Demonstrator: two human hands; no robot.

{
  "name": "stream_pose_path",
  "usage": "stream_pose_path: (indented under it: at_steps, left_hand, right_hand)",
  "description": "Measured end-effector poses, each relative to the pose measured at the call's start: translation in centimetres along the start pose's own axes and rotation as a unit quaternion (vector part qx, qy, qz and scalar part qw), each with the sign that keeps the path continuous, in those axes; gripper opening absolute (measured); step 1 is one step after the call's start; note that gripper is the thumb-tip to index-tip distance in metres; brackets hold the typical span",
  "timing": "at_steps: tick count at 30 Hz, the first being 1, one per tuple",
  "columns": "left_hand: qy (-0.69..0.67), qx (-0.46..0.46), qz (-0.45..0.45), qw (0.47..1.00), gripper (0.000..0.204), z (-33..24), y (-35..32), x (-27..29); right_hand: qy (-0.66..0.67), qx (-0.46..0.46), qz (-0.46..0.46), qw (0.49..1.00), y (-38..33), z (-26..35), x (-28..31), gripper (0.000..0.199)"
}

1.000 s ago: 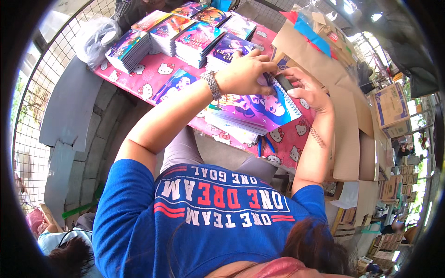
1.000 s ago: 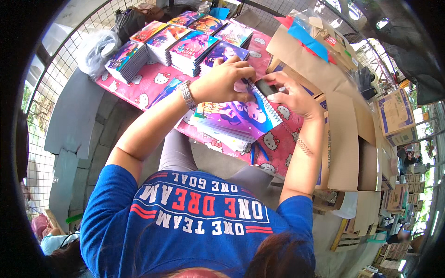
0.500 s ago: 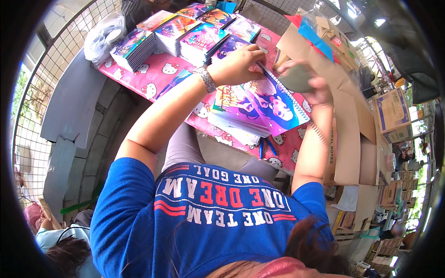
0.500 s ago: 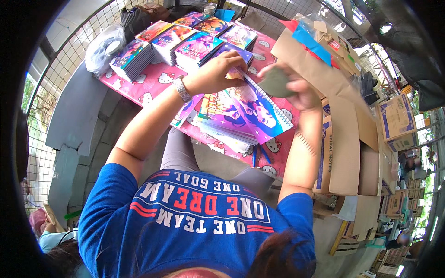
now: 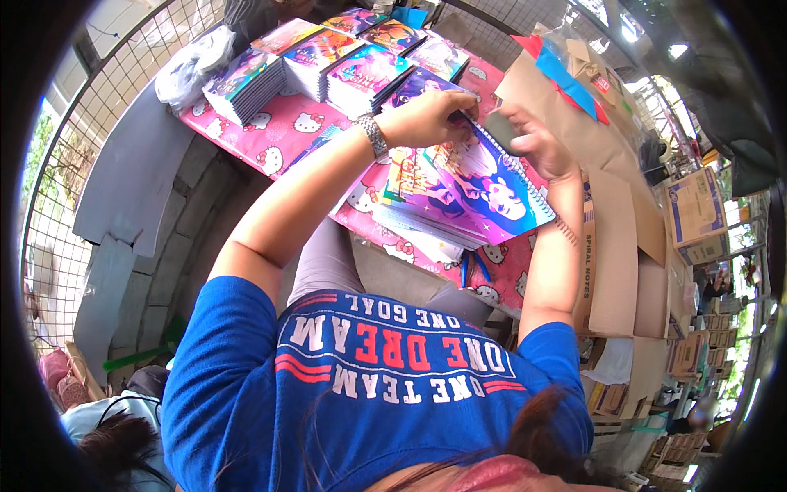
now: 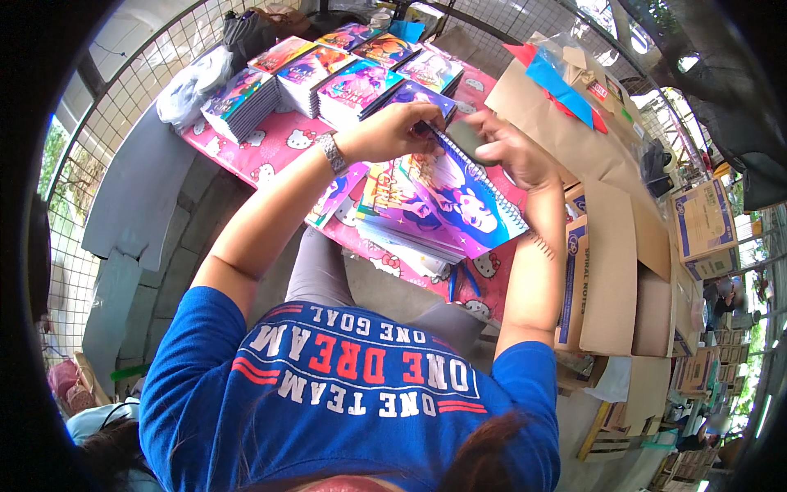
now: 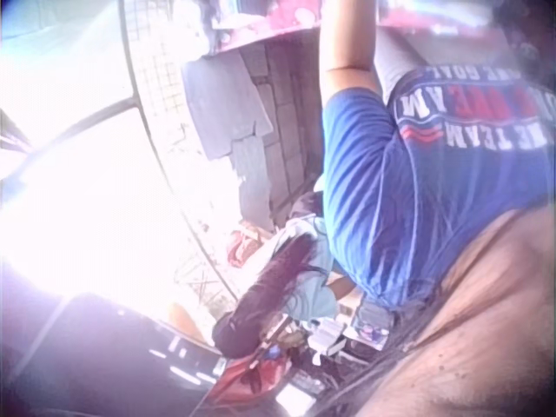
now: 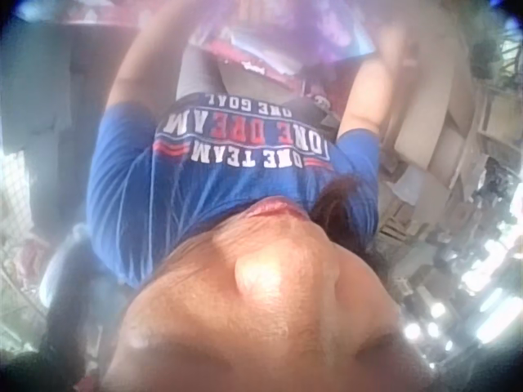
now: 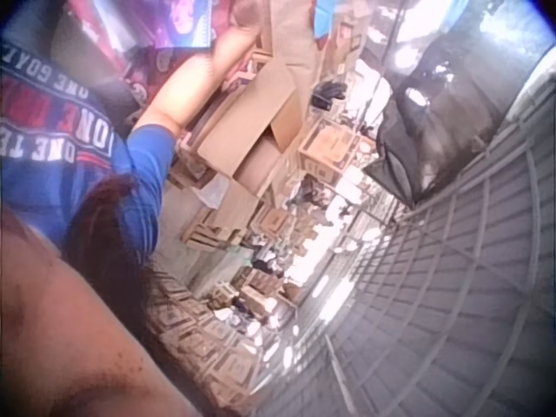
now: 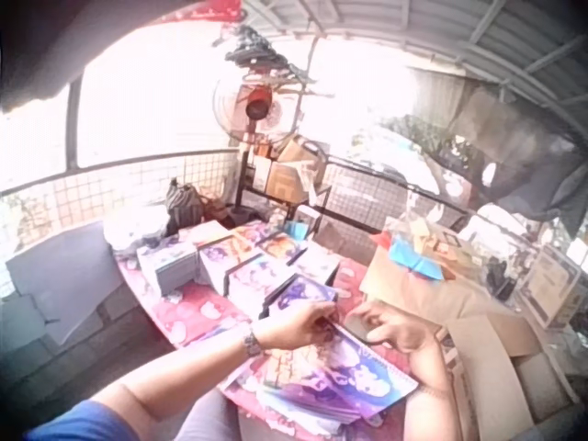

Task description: The person threads a plastic spiral coil through the holes of a notebook, uses a pair of blue pliers to cut and crimp the end of the coil, and then stacks the finished notebook.

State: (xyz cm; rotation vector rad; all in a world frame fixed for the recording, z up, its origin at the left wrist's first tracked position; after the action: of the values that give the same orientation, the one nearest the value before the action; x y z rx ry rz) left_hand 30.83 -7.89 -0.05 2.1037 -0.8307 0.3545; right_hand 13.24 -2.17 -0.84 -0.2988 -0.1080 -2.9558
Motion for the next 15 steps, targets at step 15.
stream_pose_path:
  at_steps: [15]
  left_hand:
    - [-0.023,0.111,-0.069,0.991,0.024,1.2,-1.5,1.6]
  right_hand:
    - [-0.096,0.0,-0.237,0.967,-1.1,-14.8,3.9,0.049]
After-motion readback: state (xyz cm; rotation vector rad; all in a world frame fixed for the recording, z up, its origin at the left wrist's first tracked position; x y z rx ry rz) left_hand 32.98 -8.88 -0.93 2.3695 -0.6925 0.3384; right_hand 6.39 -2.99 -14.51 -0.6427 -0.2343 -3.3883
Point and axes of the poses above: each hand's wrist, its own y-axis towards the middle knuckle, its own x-axis out of the back of the hand, z = x × y, the point moved 6 cm from there along y, towards the middle knuckle, and after that the axes turned 11 degrees about -z, right-handed, at the moved point
